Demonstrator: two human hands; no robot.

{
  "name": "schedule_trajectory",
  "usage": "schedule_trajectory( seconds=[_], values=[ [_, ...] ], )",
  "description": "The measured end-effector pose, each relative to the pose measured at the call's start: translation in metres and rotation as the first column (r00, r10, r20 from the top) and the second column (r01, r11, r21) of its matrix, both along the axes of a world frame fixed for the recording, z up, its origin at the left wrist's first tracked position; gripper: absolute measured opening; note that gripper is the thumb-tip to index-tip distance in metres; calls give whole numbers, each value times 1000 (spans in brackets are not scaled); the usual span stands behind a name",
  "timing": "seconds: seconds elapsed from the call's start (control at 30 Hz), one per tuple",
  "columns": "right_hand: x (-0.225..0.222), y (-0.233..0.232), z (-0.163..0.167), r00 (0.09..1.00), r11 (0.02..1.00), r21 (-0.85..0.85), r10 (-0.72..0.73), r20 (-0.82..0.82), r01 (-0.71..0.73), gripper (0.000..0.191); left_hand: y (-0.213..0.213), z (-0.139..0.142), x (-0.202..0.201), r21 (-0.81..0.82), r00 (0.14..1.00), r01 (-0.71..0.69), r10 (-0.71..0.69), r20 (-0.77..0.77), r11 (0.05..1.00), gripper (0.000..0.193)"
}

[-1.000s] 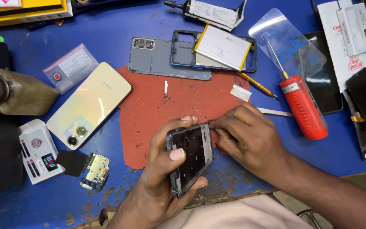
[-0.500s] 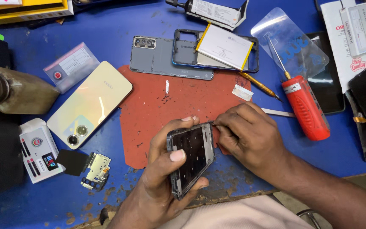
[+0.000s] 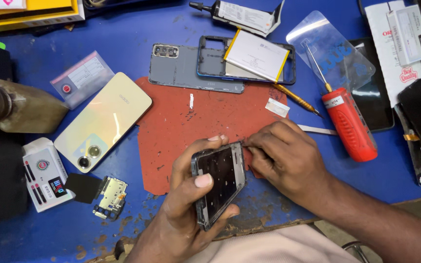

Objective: The person uses a metal prying tool to separate the screen assembly from the phone frame, then uses tweezers to remove small internal components. The person continues to pry and separate the screen from the frame.

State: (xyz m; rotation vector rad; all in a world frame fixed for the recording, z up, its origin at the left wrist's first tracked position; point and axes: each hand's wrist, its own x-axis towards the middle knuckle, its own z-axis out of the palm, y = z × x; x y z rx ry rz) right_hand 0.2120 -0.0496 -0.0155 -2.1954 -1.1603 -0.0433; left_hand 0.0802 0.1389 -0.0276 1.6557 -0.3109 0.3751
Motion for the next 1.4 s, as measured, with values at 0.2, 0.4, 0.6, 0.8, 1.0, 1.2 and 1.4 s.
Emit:
schedule_trajectory(
  seconds=[0.2,0.4,0.6,0.8,1.0,1.2,1.4],
  values=[
    [8,12,-1,1000,1000,-10,-7,-6,7,22,11,0,8,4,1000,4,-4,-21,1000,83],
    [12,9,0,999,999,-13,43,-28,-43,21,10,0,14,-8,1000,6,-6,-22,1000,82],
    [8,0,-5,999,1000,-4,-15,-32,15,20,0,-3,8,-5,1000,5,-5,-19,1000,79],
    [4,0,-2,998,998,5,58,-27,-57,20,3,1,7,6,1000,-9,10,-7,1000,81],
    [11,2,-1,999,1000,-8,-9,-30,9,20,1,1,13,21,1000,-3,4,-16,1000,81],
    [10,5,1,998,999,-11,44,-54,-45,21,10,3,15,14,1000,0,1,-24,1000,81],
    [12,4,0,999,1000,-6,4,-46,-4,22,4,1,16,38,1000,-7,7,0,999,80]
  ],
)
